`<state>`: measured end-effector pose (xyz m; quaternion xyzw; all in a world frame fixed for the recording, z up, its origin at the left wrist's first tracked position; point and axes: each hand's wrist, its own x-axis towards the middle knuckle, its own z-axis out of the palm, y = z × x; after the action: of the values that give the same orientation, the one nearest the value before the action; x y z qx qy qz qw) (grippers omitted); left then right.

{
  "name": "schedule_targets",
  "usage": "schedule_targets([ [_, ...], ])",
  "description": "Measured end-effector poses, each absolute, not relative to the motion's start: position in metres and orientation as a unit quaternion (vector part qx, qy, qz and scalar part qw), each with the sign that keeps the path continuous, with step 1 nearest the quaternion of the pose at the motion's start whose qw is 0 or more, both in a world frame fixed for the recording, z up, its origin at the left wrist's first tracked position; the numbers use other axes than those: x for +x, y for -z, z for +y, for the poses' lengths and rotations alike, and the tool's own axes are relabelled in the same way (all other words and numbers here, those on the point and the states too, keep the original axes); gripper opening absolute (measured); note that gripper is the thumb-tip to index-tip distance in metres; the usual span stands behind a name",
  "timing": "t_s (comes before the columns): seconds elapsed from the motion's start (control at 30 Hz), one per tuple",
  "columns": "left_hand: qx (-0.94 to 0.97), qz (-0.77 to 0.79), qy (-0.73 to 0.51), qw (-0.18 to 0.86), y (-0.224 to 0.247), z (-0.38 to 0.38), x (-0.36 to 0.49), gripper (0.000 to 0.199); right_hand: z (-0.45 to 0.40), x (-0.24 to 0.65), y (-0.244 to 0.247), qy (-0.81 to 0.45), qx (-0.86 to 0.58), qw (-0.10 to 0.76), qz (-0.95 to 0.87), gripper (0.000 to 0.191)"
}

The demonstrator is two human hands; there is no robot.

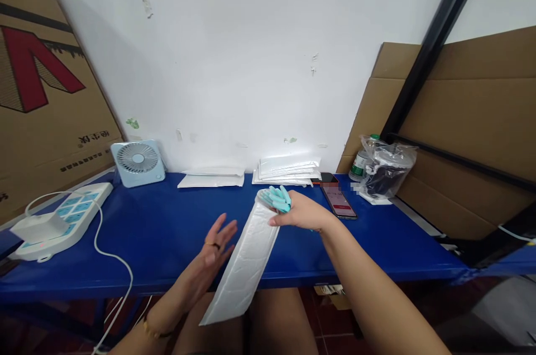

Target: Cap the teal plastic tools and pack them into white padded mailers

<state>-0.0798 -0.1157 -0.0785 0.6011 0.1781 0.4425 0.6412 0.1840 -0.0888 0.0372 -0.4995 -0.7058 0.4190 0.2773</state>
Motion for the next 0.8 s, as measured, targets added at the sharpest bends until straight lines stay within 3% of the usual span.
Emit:
schedule_targets([
  [0.07,0.524,0.145,-0.366,0.755,0.069,-0.115,-0.065,0.083,-0.098,0.174,-0.046,-0.402,-0.472,0.287,-0.73,0.025],
  [0.13,0.507,0.115,-0.294,0.802,0.063,-0.118,-0.051,0.088,-0.108,0.165,-0.05,-0.402,-0.45,0.278,-0.747,0.019],
  [0.3,0.437,0.113,-0.283,0.846,0.072,-0.13,-0.031,0.052,-0.124,0.162,-0.051,-0.46,-0.425,0.262,-0.734,0.015],
  [0.37,0.399,0.103,-0.284,0.866,0.08,-0.134,-0.028,0.055,-0.126,0.167,-0.054,-0.512,-0.419,0.333,-0.672,0.019],
  [0.43,0.381,0.087,-0.262,0.882,0.086,-0.138,-0.026,0.064,-0.127,0.168,-0.059,-0.54,-0.397,0.455,-0.586,0.02],
  [0.53,0.37,0.062,-0.227,0.899,0.091,-0.144,-0.023,0.068,-0.127,0.161,-0.063,-0.525,-0.352,0.607,-0.481,0.024],
  [0.63,0.375,0.045,-0.213,0.901,0.092,-0.147,-0.02,0.069,-0.129,0.146,-0.056,-0.526,-0.358,0.634,-0.439,0.028],
  [0.8,0.389,0.047,-0.216,0.895,0.089,-0.148,-0.018,0.07,-0.136,0.128,-0.034,-0.539,-0.423,0.596,-0.419,0.033],
])
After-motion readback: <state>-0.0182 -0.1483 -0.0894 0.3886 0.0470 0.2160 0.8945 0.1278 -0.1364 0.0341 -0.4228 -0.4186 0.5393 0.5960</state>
